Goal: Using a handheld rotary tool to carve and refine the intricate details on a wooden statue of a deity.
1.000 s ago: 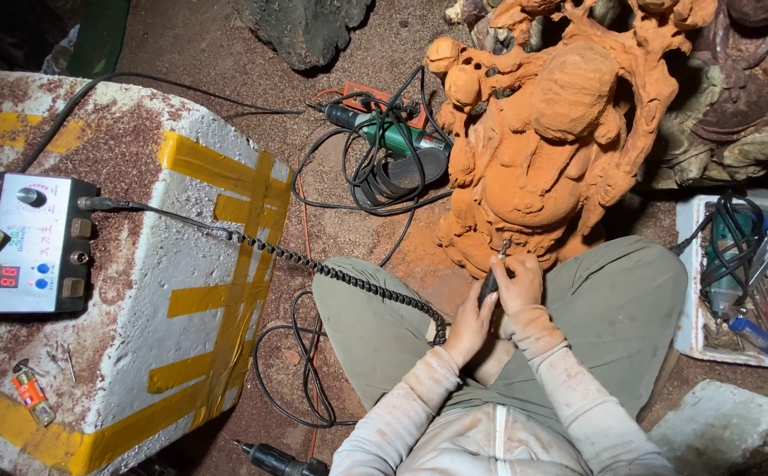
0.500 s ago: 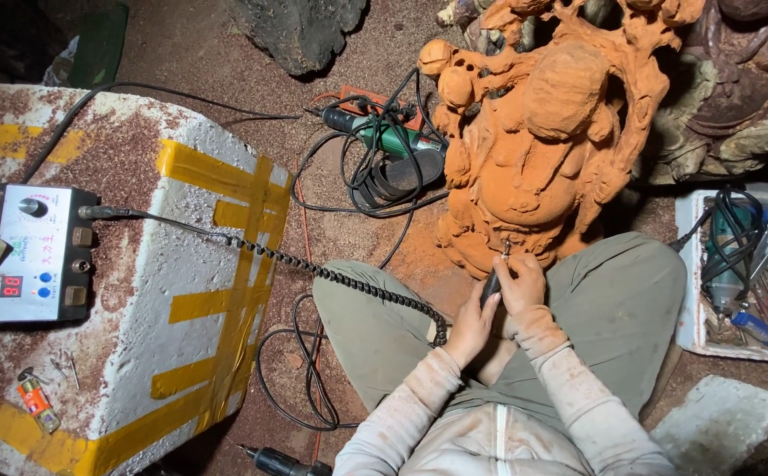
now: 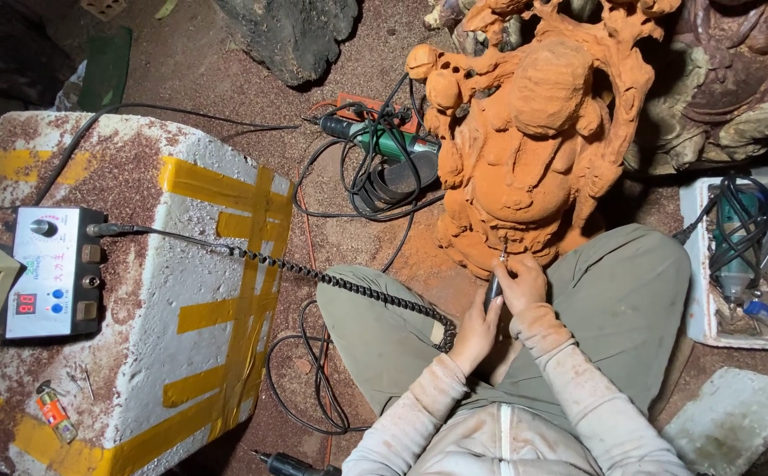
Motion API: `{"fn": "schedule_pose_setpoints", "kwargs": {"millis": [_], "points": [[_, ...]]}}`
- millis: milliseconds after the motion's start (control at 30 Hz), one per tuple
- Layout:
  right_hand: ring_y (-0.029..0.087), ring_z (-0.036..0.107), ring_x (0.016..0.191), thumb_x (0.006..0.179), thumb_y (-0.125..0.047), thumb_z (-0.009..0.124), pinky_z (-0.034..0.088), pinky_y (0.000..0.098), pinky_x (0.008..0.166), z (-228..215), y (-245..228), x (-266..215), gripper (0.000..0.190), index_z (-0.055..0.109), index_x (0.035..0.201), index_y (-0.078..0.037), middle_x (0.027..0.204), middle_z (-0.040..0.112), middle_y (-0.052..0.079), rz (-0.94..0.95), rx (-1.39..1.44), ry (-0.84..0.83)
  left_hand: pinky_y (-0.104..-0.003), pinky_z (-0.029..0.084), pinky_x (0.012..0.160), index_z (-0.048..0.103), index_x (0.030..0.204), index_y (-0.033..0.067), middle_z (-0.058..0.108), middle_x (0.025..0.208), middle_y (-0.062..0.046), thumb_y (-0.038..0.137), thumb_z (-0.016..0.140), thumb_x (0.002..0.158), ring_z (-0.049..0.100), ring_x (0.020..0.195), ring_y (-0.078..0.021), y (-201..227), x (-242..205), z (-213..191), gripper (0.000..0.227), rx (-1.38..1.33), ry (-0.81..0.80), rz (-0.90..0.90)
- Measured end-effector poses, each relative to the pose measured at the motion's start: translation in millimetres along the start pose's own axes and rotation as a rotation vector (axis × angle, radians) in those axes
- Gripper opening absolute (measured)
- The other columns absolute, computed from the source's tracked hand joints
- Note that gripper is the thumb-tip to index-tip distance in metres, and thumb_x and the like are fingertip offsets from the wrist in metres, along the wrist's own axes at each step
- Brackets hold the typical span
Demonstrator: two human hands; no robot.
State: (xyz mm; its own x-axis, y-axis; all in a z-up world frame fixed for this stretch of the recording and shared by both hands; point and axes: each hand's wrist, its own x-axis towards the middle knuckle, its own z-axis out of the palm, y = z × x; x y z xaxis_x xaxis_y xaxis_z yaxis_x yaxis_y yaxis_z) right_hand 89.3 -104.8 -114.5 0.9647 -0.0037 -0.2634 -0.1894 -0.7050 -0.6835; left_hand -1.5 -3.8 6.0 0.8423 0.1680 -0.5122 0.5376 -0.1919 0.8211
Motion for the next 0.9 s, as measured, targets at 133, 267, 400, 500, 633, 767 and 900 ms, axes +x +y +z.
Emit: {"fn": "schedule_pose_setpoints", "kwargs": {"millis": [133,267,400,500,633,767,900], "points": [[0.029,0.066,0.112,0.094,-0.059,0.068,0.053,0.0402,0.099,-1.7,-1.9,2.3,0.045,0.079,0.087,-0.016,0.103,0.07,0.006,0.025,-0.012,-0.016,-0.059,0.048,0.095,0.049,0.133,0.0145,0.064,0.112,-0.034,0.041,0.043,0.108,0.06,0.113,-0.0522,-2.5,3.7,-2.5,0.037,0.026,-0.054,-0.027],[0.029,0.065,0.114,0.095,-0.06,0.067,0.052,0.0403,0.101,-4.9,-5.4,0.9,0.047,0.079,0.09,-0.015,0.109,0.07,0.004,0.033,0.072,-0.025,-0.058,0.049,0.096,0.049,0.134,0.0144,0.064,0.115,-0.034,0.042,0.042,0.108,0.06,0.115,-0.051,-0.2,5.3,-2.9,0.039,0.045,-0.047,-0.023],[0.027,0.065,0.115,0.097,-0.057,0.068,0.052,0.0392,0.102,-2.7,-1.3,1.8,0.044,0.079,0.091,-0.015,0.112,0.069,0.001,-0.001,0.097,-0.019,-0.06,0.048,0.098,0.047,0.136,0.0117,0.062,0.117,-0.036,0.041,0.043,0.108,0.059,0.116,-0.0522,-1.8,7.6,-1.0,0.041,0.048,-0.04,-0.009],[0.027,0.065,0.116,0.095,-0.055,0.068,0.052,0.0398,0.101,-4.8,-3.8,-2.6,0.043,0.079,0.09,-0.014,0.112,0.069,0.001,-0.012,0.077,-0.041,-0.059,0.048,0.098,0.046,0.138,0.012,0.063,0.117,-0.035,0.042,0.043,0.108,0.059,0.117,-0.0509,-9.3,7.4,1.4,0.043,0.064,-0.036,-0.028],[0.027,0.065,0.116,0.095,-0.057,0.069,0.052,0.0397,0.102,-7.5,-4.9,-2.9,0.044,0.079,0.089,-0.015,0.112,0.069,0.001,-0.006,0.087,-0.052,-0.06,0.048,0.097,0.047,0.139,0.0129,0.063,0.116,-0.035,0.041,0.043,0.108,0.059,0.117,-0.0513,-0.6,4.5,-0.5,0.042,0.062,-0.028,-0.027],[0.029,0.066,0.111,0.097,-0.051,0.069,0.052,0.0388,0.098,-12.9,-10.9,-7.6,0.044,0.075,0.083,-0.009,0.106,0.068,0.004,-0.074,0.098,-0.005,-0.058,0.051,0.093,0.044,0.143,0.0106,0.062,0.116,-0.035,0.04,0.044,0.108,0.062,0.111,-0.0506,-12.6,4.8,6.7,0.046,0.017,-0.044,-0.024],[0.025,0.065,0.107,0.098,-0.051,0.069,0.05,0.0342,0.095,-17.4,-17.0,-13.6,0.047,0.07,0.072,-0.012,0.101,0.064,-0.001,-0.111,0.065,-0.003,-0.047,0.061,0.078,0.041,0.145,0.011,0.064,0.106,-0.03,0.032,0.043,0.11,0.07,0.088,-0.0392,-58.6,21.2,27.9,0.041,-0.146,-0.052,-0.019]]}}
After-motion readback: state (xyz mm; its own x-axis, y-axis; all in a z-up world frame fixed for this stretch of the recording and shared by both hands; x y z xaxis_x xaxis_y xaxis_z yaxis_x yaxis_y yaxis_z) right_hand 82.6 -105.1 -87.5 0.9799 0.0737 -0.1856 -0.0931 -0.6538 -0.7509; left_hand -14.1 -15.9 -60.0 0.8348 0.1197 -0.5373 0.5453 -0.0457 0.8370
